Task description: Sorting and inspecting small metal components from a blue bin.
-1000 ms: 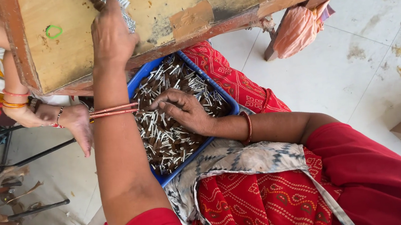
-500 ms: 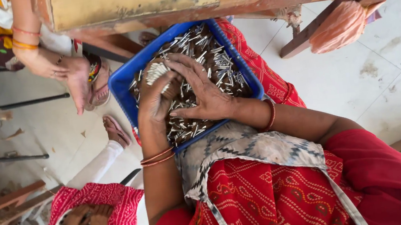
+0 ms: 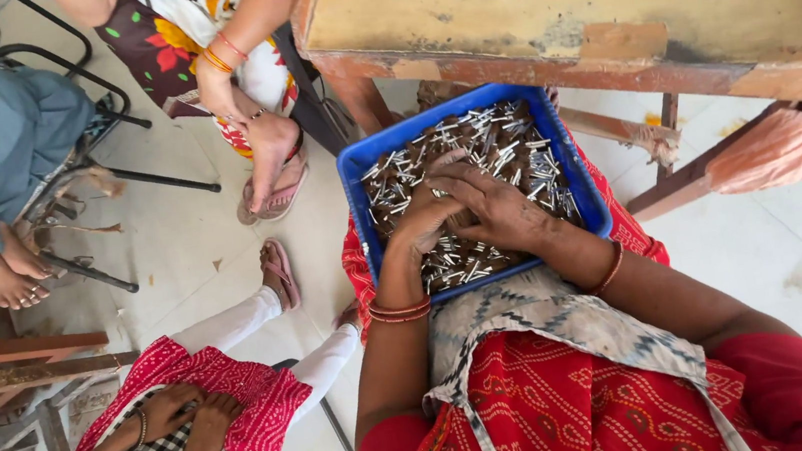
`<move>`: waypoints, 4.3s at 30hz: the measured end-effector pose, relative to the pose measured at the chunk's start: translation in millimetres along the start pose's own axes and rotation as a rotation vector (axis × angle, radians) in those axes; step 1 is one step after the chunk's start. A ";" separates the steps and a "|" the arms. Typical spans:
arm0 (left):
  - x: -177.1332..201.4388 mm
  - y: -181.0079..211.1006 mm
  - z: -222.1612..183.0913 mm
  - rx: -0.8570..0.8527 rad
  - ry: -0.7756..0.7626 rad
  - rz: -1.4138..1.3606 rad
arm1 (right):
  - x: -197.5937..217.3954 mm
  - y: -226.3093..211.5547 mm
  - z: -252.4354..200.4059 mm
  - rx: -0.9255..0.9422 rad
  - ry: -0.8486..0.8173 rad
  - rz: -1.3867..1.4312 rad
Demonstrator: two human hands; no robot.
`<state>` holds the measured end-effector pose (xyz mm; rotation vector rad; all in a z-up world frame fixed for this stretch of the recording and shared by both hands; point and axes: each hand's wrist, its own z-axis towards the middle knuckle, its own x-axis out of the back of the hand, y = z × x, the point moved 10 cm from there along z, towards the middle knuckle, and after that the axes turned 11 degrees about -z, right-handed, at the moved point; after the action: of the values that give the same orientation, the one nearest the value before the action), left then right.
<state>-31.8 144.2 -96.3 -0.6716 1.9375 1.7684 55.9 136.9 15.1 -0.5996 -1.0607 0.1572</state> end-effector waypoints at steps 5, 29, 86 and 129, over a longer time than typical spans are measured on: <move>7.0 9.7 36.3 -0.087 0.008 0.227 | 18.6 -8.8 5.5 0.094 0.186 -0.065; -1.8 13.4 3.7 -0.132 0.075 0.249 | -7.2 -2.0 5.4 0.003 0.064 -0.074; -5.2 -4.5 21.2 -0.298 0.323 -0.573 | 23.9 44.3 15.6 -0.406 0.377 0.330; -17.7 -14.3 -9.5 -0.353 0.205 -0.738 | -26.3 19.5 37.9 -0.214 0.334 0.022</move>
<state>-9.0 134.9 -95.9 -1.5071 1.2211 1.5831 13.6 157.2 -2.5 -0.8004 -0.7516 -0.0388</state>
